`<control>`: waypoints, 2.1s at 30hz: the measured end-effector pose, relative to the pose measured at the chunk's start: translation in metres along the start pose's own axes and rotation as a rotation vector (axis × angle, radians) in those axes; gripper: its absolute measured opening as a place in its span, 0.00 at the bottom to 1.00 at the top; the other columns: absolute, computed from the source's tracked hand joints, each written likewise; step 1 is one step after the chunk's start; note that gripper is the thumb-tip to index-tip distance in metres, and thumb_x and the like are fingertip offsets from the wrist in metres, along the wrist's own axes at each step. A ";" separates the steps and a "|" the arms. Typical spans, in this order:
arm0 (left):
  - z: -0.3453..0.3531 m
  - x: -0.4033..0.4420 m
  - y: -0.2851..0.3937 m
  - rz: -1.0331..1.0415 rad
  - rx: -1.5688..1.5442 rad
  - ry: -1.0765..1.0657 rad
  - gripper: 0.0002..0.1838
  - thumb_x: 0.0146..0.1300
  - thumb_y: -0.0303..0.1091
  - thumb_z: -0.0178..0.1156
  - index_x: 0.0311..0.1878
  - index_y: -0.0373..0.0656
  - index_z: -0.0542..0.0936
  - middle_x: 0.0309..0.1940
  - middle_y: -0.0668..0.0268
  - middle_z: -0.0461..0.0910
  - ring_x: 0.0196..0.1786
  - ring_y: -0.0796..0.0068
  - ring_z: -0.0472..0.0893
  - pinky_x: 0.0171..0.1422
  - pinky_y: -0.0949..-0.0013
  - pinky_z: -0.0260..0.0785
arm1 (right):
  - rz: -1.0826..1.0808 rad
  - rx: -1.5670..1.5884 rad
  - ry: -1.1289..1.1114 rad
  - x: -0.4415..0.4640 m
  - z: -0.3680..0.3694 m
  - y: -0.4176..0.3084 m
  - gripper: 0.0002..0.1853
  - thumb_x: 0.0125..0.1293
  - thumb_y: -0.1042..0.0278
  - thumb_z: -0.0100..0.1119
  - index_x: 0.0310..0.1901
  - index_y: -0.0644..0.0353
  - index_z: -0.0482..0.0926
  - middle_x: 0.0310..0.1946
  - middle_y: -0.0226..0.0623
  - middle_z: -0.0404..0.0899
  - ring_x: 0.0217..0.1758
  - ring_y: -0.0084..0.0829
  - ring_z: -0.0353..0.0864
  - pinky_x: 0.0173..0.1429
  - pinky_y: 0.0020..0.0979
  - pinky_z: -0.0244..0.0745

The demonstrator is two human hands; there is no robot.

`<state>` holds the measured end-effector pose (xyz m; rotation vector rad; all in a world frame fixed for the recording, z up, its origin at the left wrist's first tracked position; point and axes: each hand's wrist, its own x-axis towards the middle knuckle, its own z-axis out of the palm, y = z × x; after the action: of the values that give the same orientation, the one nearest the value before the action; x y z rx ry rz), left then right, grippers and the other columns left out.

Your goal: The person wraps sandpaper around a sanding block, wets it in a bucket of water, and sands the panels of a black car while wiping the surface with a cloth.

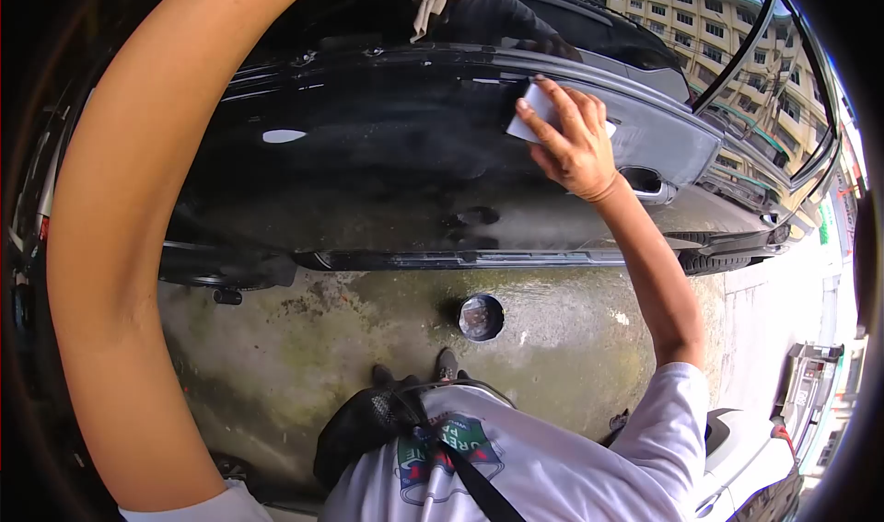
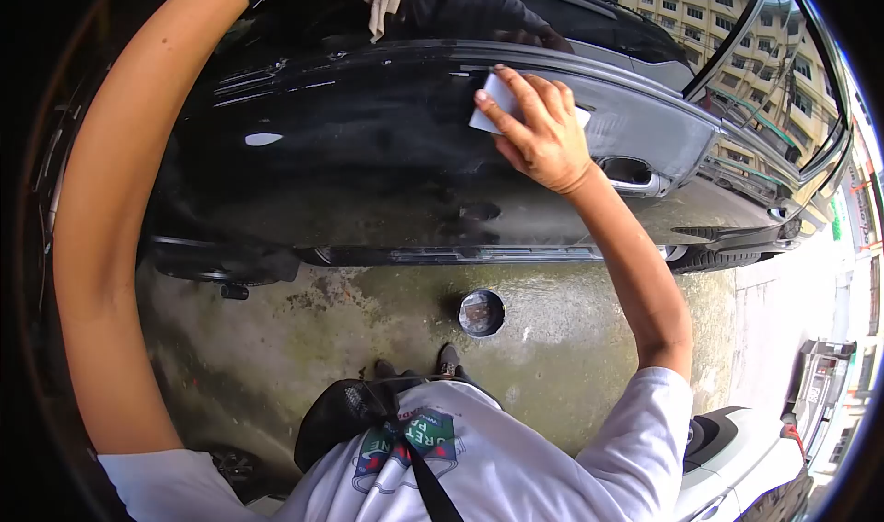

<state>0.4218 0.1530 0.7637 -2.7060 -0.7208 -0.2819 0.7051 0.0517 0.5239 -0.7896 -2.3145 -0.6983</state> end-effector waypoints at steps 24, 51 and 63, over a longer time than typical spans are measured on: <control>0.010 0.113 0.077 -0.095 -0.283 0.075 0.20 0.51 0.45 0.77 0.39 0.37 0.89 0.34 0.50 0.88 0.39 0.55 0.90 0.44 0.59 0.81 | -0.119 0.051 -0.027 -0.040 -0.043 0.075 0.42 0.51 0.62 0.77 0.73 0.45 0.78 0.74 0.48 0.72 0.63 0.46 0.78 0.65 0.46 0.72; 0.030 0.170 0.127 -0.165 -0.210 0.090 0.19 0.49 0.44 0.75 0.37 0.36 0.89 0.31 0.52 0.88 0.37 0.58 0.90 0.43 0.61 0.81 | -0.441 -0.045 0.135 0.023 0.036 -0.014 0.20 0.73 0.58 0.56 0.62 0.50 0.86 0.66 0.39 0.78 0.60 0.35 0.75 0.64 0.37 0.70; 0.036 0.152 0.121 -0.237 -0.469 0.020 0.15 0.52 0.38 0.72 0.38 0.36 0.89 0.32 0.54 0.91 0.37 0.61 0.92 0.44 0.63 0.84 | -0.372 -0.076 -0.099 -0.124 -0.074 0.147 0.31 0.64 0.60 0.68 0.70 0.42 0.79 0.73 0.46 0.73 0.61 0.45 0.80 0.61 0.44 0.75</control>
<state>0.6174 0.1345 0.7399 -3.0409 -1.0887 -0.6016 0.9108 0.0614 0.5333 -0.4346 -2.5689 -0.9290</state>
